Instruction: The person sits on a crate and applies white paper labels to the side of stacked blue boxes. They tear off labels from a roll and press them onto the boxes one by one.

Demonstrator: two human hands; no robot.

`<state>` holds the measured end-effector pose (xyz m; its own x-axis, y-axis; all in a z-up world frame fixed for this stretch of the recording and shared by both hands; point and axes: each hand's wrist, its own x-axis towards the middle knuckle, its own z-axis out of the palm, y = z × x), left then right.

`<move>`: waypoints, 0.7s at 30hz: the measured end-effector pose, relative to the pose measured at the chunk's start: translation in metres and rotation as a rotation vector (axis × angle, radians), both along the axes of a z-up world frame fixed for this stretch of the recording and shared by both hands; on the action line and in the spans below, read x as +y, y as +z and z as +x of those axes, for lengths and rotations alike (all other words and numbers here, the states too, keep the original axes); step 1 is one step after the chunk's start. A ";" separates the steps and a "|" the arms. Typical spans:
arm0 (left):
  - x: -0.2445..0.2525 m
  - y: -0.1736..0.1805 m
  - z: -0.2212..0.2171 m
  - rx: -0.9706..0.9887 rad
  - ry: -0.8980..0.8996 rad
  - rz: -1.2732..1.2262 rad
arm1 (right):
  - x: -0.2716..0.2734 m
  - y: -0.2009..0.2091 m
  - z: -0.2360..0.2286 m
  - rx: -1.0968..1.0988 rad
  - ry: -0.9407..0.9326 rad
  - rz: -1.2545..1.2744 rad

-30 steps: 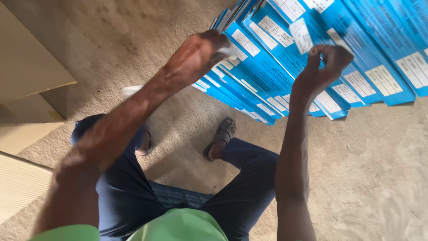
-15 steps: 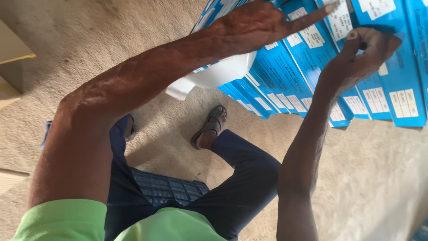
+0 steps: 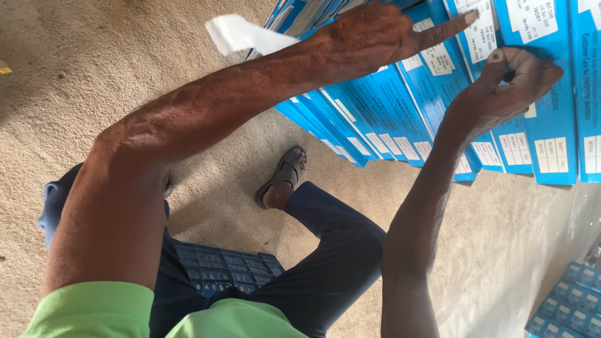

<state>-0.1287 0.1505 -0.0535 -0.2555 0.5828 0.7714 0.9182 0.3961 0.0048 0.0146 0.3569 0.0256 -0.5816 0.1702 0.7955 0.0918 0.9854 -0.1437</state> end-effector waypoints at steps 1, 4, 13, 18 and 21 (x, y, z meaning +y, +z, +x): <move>0.002 0.000 0.000 0.046 0.054 0.067 | 0.001 -0.001 0.000 0.000 0.002 -0.024; 0.008 0.000 -0.001 0.051 0.068 0.026 | 0.001 -0.002 -0.005 0.013 -0.056 0.151; 0.016 -0.001 0.000 0.107 0.145 0.090 | -0.013 -0.005 -0.010 0.043 -0.076 0.063; 0.022 -0.007 -0.001 0.097 0.135 0.083 | -0.021 -0.005 -0.013 0.073 -0.122 0.150; 0.027 -0.011 -0.003 0.052 0.113 -0.010 | -0.027 -0.004 -0.017 0.097 -0.118 0.111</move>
<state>-0.1312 0.1770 -0.0650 -0.2802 0.5600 0.7797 0.8664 0.4973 -0.0458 -0.0027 0.3301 0.0216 -0.4828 0.1406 0.8644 0.1986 0.9789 -0.0483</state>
